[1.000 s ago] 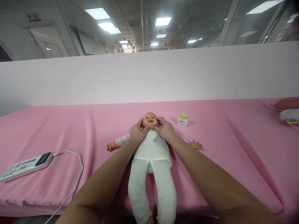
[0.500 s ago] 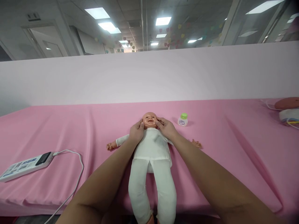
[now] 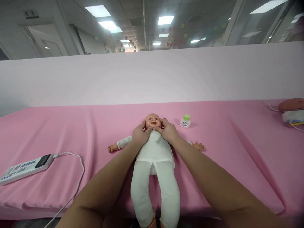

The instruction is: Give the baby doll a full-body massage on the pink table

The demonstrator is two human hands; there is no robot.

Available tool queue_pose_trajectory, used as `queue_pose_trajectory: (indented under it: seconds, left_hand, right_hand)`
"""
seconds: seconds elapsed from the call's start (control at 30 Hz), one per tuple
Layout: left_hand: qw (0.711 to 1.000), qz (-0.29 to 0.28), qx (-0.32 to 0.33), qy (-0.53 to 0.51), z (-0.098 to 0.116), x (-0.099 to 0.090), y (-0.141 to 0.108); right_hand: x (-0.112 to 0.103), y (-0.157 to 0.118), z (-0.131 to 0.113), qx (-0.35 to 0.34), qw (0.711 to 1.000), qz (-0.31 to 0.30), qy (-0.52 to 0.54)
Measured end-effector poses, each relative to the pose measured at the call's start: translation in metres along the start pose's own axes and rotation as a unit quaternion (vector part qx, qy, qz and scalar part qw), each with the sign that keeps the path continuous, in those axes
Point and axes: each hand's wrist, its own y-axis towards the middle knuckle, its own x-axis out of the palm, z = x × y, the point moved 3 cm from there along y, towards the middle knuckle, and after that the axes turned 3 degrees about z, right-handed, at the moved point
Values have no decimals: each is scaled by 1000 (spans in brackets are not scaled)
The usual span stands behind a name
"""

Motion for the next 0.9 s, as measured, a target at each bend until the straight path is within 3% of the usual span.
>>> queue_pose_trajectory:
  seconds: [0.3, 0.73, 0.8, 0.9]
  left_hand:
    - [1000, 0, 9, -10, -8, 2, 6]
    - [1000, 4, 18, -9, -8, -5, 6]
    - [1000, 11, 10, -1, -3, -12, 2]
    - [999, 45, 14, -5, 12, -29, -8]
  right_hand:
    - [-8, 6, 12, 0, 989, -49, 136]
    - [-18, -4, 2, -41, 997, -58, 33]
    - [-27, -6, 0, -39, 998, -50, 3]
    - [-54, -4, 1, -30, 996, 21, -77]
